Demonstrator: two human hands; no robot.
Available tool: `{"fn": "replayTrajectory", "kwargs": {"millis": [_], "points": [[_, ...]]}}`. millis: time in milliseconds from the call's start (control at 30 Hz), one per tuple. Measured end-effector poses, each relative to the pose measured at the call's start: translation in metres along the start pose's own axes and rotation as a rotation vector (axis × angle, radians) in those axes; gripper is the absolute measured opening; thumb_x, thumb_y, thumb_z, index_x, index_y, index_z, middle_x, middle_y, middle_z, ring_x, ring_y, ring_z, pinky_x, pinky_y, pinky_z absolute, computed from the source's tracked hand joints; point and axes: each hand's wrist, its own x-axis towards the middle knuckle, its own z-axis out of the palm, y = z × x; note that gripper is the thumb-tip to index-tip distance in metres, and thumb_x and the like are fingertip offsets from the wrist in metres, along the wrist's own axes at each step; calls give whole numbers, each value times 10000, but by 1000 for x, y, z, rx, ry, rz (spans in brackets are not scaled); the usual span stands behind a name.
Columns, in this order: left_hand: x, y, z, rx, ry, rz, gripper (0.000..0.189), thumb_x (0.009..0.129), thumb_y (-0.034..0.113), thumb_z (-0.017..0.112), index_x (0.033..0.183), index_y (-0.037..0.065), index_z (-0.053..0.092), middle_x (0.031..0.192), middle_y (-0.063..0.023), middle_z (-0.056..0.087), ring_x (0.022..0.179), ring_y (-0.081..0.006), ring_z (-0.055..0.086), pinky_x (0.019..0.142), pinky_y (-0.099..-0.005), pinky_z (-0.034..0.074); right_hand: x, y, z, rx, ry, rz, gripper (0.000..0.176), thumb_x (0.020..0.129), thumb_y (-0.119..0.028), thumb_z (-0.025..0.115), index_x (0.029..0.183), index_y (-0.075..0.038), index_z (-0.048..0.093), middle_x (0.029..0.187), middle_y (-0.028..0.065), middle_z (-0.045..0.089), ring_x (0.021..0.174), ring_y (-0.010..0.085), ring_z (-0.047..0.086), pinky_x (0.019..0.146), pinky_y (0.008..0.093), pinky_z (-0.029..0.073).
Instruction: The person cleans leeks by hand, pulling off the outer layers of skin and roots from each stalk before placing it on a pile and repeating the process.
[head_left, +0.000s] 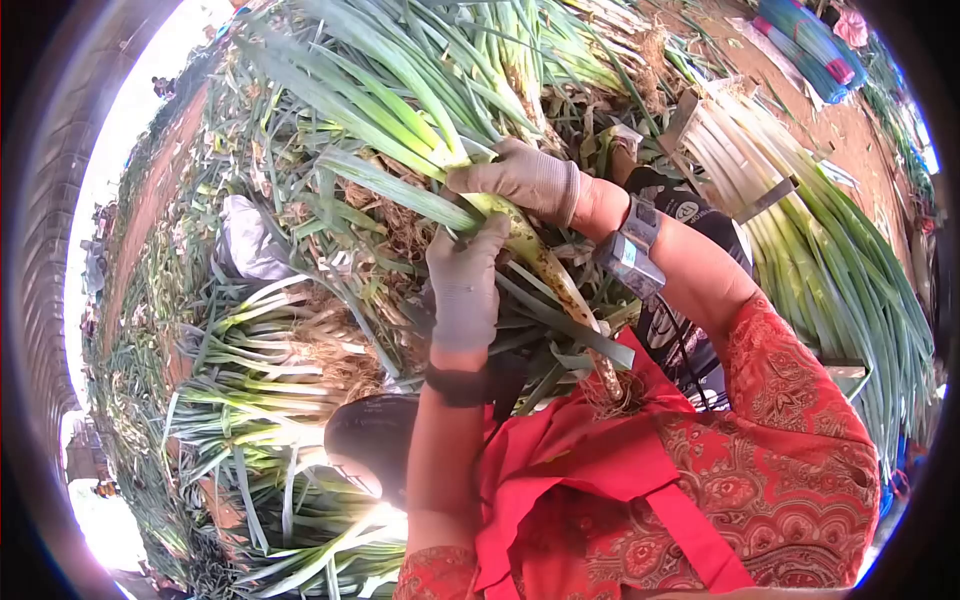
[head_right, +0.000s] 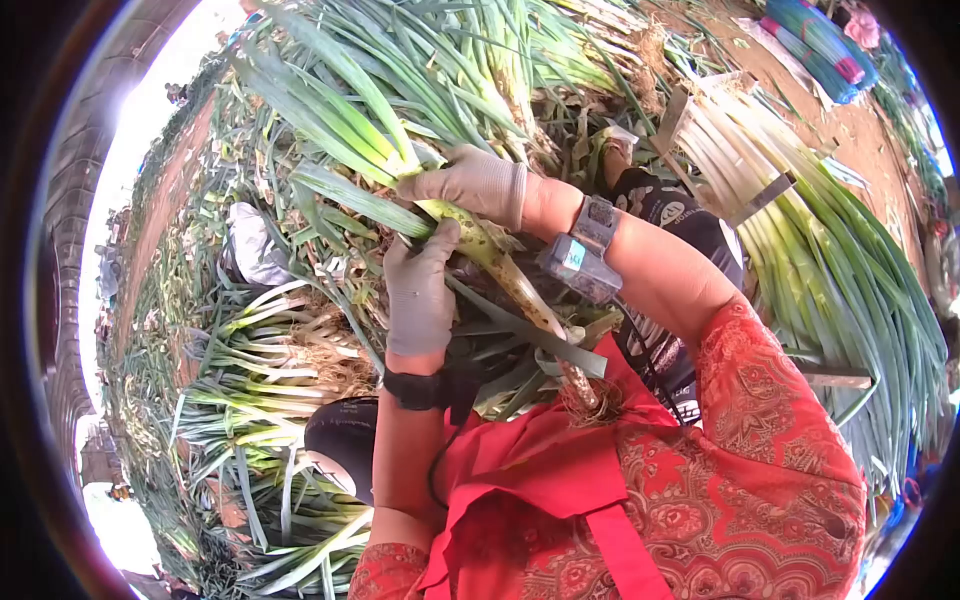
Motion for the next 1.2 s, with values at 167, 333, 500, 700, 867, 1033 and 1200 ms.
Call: {"fn": "replayTrajectory", "kwargs": {"millis": [167,333,500,700,867,1033,1200], "points": [[3,-6,9,297,160,202,149,863,31,666,999,-5,614,917,-34,629,784,-92,578,698,-244,473,7,10,5,-16,214,244,259,813,-222,726,883,25,705,757,38,690,712,76,606,690,259,489],[-44,-4,2,239,55,-40,74,862,12,636,853,36,567,785,-41,618,681,-82,570,601,-225,455,8,32,-14,-16,363,360,536,670,-370,777,901,106,691,775,113,664,676,177,610,649,328,507],[-129,-10,-37,259,-52,-548,86,933,99,579,933,14,592,797,-56,626,670,-110,593,593,-251,482,-9,37,-36,90,208,357,468,788,-414,732,877,45,712,784,100,684,711,167,627,679,315,510],[-119,17,-58,550,48,-438,272,969,251,563,1030,-2,642,838,-24,624,686,-71,539,599,-216,447,-15,1,-24,378,30,260,400,930,-387,636,949,6,706,851,88,708,745,163,655,745,291,522],[-60,22,-16,312,8,-186,315,980,276,559,1080,-10,646,902,-19,640,758,-71,547,668,-224,446,-11,-13,-8,618,-244,165,490,1007,-375,472,1111,79,622,1026,221,688,995,318,675,939,385,502],[-42,-7,14,-143,-173,-74,261,1009,207,528,1107,-19,615,1005,-56,646,866,-113,593,768,-266,494,-14,-16,-8,873,-450,101,488,1011,-344,461,1157,106,580,1086,257,660,1030,359,656,968,440,488],[-45,-18,13,-262,-155,-41,192,972,120,573,1098,-14,628,1045,-60,649,944,-132,614,850,-275,500,-16,-15,-10,1016,-565,27,504,997,-374,472,1148,91,594,1080,261,658,1038,380,648,983,459,473]]}}
